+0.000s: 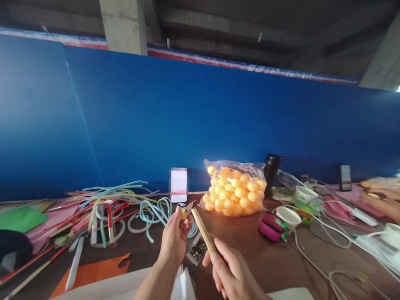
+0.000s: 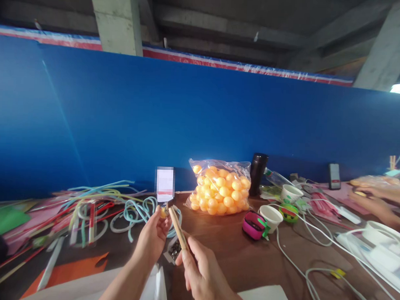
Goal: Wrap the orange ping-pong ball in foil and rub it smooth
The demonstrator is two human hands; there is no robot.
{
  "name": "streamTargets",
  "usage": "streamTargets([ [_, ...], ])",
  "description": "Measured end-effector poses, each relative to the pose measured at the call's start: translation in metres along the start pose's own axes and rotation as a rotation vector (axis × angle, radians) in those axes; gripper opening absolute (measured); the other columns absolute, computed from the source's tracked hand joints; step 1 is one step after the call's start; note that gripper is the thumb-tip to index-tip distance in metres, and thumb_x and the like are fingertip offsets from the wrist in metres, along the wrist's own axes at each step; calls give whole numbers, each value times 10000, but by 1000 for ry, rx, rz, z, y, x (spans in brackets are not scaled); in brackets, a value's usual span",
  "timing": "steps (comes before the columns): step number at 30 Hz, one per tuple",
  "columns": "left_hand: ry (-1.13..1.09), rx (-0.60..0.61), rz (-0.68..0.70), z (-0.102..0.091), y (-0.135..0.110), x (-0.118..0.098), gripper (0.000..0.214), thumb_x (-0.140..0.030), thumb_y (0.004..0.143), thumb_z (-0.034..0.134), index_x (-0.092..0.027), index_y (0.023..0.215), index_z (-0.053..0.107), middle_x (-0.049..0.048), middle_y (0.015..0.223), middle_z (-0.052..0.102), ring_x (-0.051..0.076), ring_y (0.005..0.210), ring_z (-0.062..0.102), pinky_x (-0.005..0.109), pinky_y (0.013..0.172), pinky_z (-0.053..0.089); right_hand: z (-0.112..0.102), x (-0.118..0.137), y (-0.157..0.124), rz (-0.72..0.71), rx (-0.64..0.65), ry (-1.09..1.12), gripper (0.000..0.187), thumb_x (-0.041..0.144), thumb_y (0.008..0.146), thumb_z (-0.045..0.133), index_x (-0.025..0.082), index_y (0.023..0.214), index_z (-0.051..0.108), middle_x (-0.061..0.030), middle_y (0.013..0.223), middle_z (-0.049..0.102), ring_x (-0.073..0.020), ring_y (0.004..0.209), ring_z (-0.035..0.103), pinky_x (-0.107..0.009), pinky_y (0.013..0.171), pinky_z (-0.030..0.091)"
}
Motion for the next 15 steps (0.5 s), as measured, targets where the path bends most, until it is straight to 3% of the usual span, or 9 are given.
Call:
streamTargets([
  [6, -12, -28, -4, -4, 1, 3, 62, -173, 838, 641, -111, 846, 638, 34, 723, 635, 73, 559, 598, 181, 572, 553, -1, -4, 1, -29, -76, -80, 341, 382, 1000, 381, 184, 1223, 545, -9, 797, 651, -73, 413, 490, -171, 395, 404],
  [10, -4, -29, 14, -6, 4, 3, 74, -181, 827, 656, -114, 848, 634, 48, 757, 646, 97, 617, 633, 198, 604, 562, -23, -11, 4, -27, -259, -270, 336, 318, 957, 445, 190, 1237, 579, -83, 1001, 720, -207, 823, 690, -258, 725, 541],
  [12, -4, -31, 11, -6, 4, 4, 89, -190, 825, 660, -111, 853, 631, 50, 753, 645, 100, 614, 633, 193, 585, 555, -32, -21, 6, 57, -278, -439, 345, 281, 925, 465, 191, 1236, 587, -105, 1111, 711, -246, 1001, 674, -292, 863, 513],
  [15, -17, -29, 12, -6, 3, 4, 93, -188, 822, 663, -109, 857, 628, 52, 758, 650, 96, 607, 628, 204, 602, 561, -40, -39, 7, 236, -241, -679, 393, 201, 889, 461, 209, 1267, 566, -108, 1155, 700, -261, 1039, 674, -313, 873, 498],
])
Point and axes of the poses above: each hand's wrist, its own y-axis towards the middle knuckle, its own z-axis out of the palm, x = y × z, the point moved 7 cm from there along y, towards the middle knuckle
